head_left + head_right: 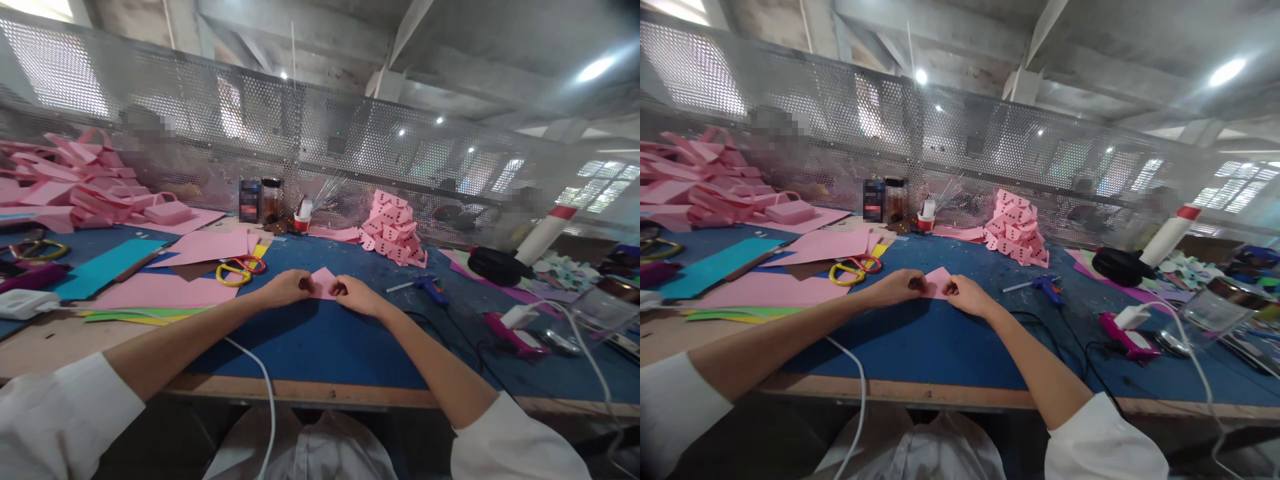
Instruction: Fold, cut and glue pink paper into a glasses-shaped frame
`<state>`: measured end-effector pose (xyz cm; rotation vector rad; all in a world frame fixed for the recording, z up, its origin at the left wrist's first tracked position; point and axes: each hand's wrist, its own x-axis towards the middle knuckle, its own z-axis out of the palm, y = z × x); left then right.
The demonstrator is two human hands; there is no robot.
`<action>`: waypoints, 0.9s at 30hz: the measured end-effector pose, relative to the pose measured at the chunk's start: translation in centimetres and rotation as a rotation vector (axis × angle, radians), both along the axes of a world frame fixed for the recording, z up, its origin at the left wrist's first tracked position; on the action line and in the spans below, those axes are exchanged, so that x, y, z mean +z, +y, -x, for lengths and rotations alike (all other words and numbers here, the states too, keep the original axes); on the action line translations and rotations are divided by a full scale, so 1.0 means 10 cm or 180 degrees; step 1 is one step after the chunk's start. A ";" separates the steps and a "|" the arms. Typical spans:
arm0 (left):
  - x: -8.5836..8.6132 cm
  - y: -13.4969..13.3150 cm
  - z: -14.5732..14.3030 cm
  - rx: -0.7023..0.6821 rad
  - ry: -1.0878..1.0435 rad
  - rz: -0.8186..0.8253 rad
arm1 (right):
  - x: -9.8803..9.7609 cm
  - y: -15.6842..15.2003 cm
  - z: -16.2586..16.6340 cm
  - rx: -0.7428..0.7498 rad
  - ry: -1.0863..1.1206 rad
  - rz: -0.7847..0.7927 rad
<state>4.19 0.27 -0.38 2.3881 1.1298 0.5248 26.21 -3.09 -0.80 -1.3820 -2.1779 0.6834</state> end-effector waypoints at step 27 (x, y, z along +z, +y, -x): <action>0.04 0.04 0.12 -0.0350 -0.0057 0.0141 | -0.02 0.03 -0.12 0.0037 -0.0017 0.0010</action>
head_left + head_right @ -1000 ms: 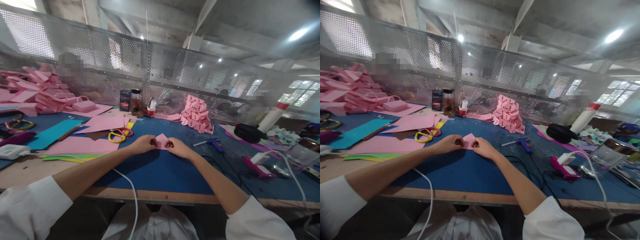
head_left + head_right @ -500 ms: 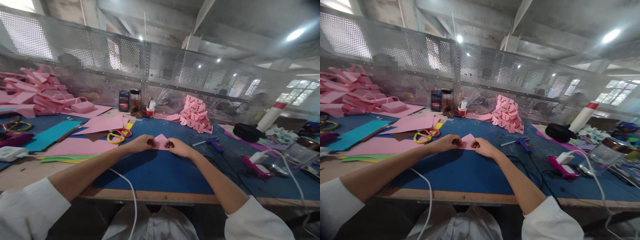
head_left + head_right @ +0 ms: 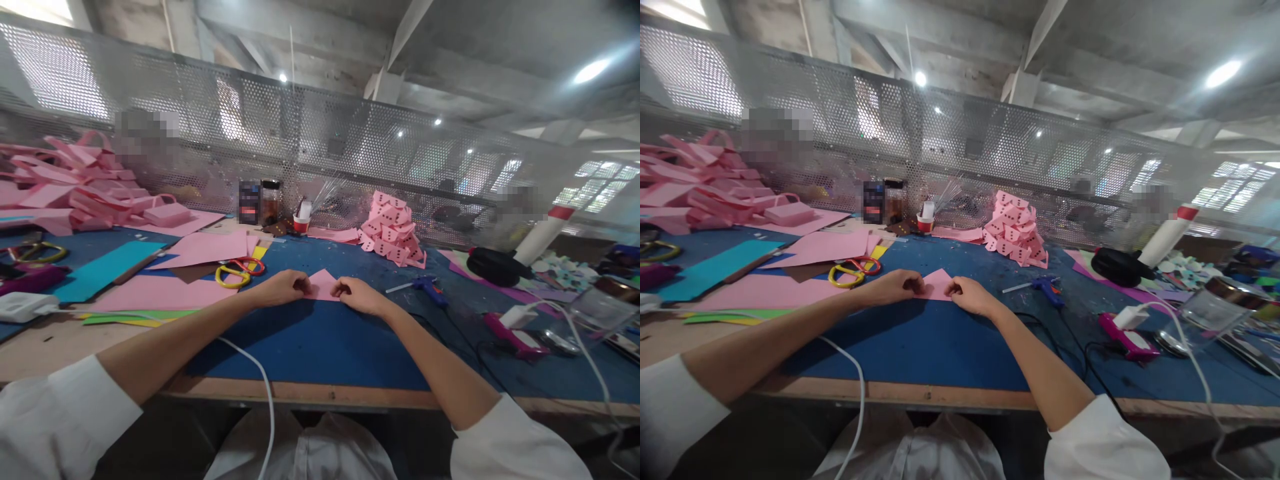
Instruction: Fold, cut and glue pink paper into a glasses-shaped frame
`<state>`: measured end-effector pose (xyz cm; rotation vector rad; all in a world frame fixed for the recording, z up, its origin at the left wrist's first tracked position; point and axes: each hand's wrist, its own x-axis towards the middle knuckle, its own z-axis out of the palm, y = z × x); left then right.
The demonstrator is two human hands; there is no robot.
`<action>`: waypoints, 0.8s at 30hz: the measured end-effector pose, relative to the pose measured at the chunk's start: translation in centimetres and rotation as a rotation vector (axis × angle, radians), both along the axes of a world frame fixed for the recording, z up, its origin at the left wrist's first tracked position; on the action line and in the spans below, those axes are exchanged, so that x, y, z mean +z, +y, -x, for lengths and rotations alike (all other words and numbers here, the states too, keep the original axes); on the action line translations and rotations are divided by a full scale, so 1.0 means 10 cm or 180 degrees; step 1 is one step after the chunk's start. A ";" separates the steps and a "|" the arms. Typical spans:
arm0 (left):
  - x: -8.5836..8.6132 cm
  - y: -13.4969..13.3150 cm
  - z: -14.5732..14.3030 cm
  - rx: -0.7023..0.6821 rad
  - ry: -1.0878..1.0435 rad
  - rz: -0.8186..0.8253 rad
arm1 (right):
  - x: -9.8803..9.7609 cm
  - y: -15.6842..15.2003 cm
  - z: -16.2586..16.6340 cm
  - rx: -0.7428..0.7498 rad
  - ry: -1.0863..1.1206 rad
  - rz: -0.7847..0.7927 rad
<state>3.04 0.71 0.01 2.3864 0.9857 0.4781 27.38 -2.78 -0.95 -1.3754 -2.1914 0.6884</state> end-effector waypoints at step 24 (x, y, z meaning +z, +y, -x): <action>-0.03 -0.04 -0.06 0.0298 -0.0098 -0.0131 | -0.03 0.02 -0.03 -0.0121 -0.0108 -0.0189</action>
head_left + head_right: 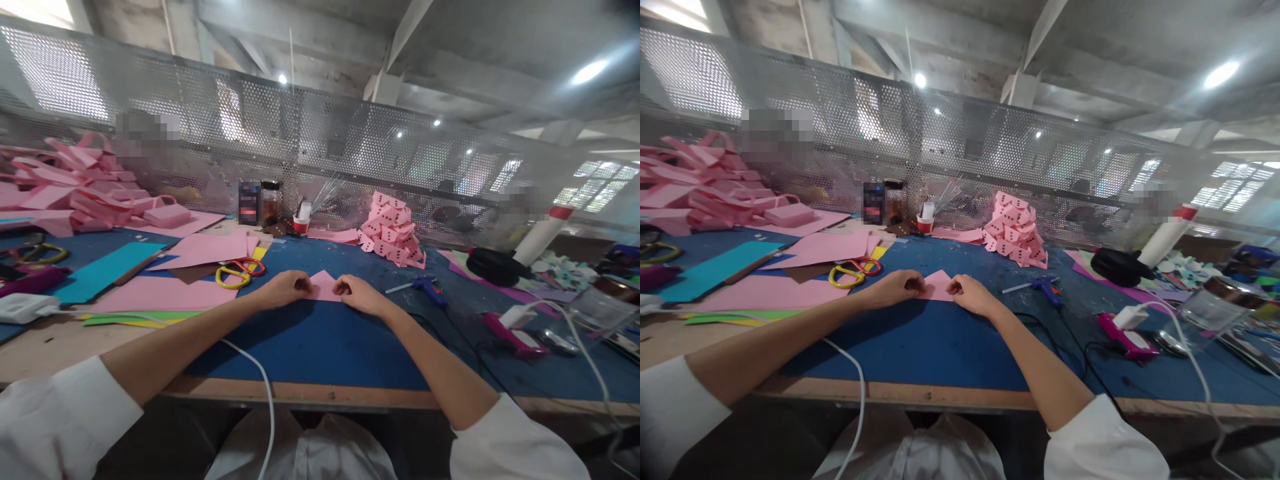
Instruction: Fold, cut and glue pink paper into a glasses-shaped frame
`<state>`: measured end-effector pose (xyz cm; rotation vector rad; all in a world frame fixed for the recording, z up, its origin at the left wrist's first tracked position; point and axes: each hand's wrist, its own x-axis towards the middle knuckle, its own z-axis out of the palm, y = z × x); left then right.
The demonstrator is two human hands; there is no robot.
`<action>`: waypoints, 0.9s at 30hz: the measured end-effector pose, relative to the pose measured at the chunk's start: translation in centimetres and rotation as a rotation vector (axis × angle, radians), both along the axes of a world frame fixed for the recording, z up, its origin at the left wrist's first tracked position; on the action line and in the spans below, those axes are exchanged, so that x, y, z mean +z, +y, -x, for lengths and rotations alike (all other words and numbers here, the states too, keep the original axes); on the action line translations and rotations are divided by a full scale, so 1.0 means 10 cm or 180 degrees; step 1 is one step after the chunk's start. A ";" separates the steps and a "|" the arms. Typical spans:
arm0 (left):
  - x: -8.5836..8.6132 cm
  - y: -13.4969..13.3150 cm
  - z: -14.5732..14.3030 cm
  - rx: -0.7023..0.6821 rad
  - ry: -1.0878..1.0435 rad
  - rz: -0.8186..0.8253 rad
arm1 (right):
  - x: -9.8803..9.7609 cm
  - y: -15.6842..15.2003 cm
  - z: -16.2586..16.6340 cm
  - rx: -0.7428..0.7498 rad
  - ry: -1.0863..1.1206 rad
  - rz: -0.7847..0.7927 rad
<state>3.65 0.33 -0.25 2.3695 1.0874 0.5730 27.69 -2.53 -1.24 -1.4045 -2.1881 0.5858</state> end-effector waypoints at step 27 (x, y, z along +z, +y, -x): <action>-0.02 0.07 0.06 -0.0310 -0.0058 0.0225 | 0.04 -0.02 -0.06 0.0189 0.0074 0.0192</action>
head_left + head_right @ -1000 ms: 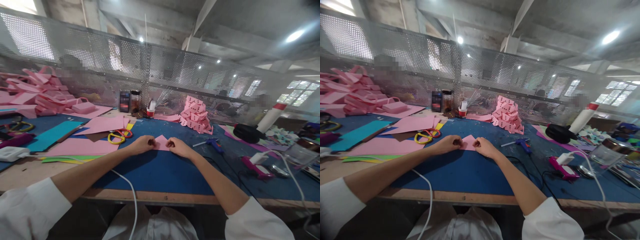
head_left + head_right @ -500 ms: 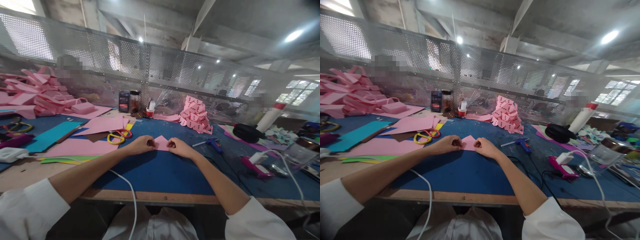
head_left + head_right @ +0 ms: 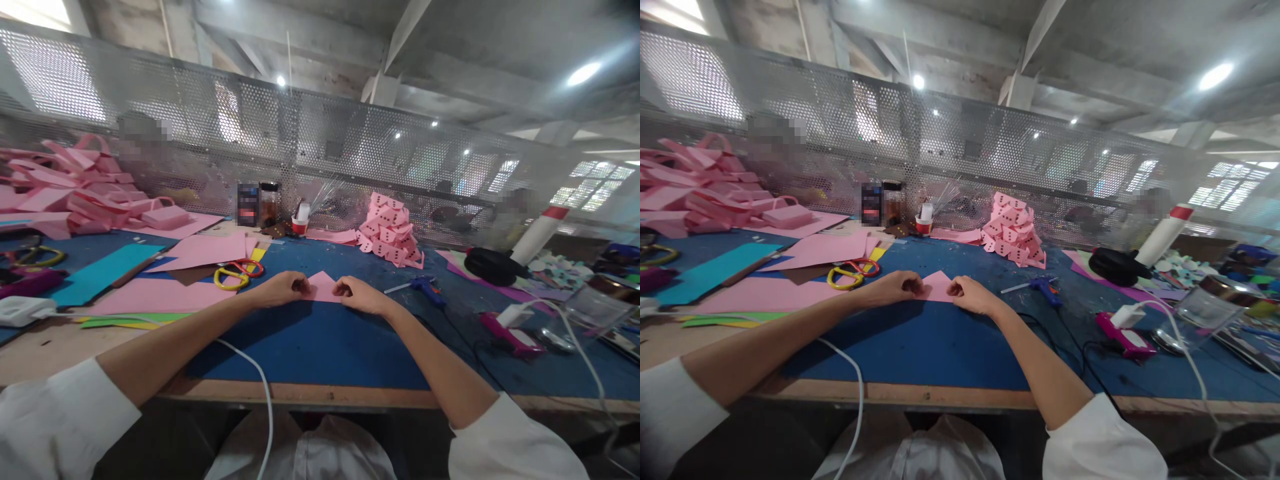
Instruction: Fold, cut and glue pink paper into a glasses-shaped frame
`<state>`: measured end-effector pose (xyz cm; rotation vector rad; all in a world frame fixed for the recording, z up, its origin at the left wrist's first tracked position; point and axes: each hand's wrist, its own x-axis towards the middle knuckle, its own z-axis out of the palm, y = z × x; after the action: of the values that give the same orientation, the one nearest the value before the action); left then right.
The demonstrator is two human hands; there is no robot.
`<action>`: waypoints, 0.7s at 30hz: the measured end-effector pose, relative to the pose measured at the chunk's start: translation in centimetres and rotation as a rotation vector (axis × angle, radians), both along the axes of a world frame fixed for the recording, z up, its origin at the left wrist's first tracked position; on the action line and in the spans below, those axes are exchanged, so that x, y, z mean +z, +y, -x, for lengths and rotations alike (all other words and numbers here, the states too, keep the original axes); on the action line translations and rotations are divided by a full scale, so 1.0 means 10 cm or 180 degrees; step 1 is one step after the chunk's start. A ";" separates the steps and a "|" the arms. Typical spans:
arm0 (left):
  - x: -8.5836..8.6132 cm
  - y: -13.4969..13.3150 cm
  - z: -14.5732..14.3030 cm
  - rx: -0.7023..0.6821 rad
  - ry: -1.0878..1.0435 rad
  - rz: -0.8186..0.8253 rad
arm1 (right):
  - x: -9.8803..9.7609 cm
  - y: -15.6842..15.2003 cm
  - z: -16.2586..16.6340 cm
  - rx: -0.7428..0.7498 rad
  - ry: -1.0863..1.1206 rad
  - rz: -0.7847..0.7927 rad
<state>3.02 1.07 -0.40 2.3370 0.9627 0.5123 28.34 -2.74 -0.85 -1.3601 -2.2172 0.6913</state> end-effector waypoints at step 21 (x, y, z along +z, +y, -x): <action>0.09 0.07 0.10 -0.0495 0.0116 0.0229 | 0.10 -0.03 -0.07 0.0258 -0.0044 0.0255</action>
<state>2.03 1.72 0.54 2.3399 0.7943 0.3681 29.08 -3.00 0.17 -1.3226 -2.2886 0.8096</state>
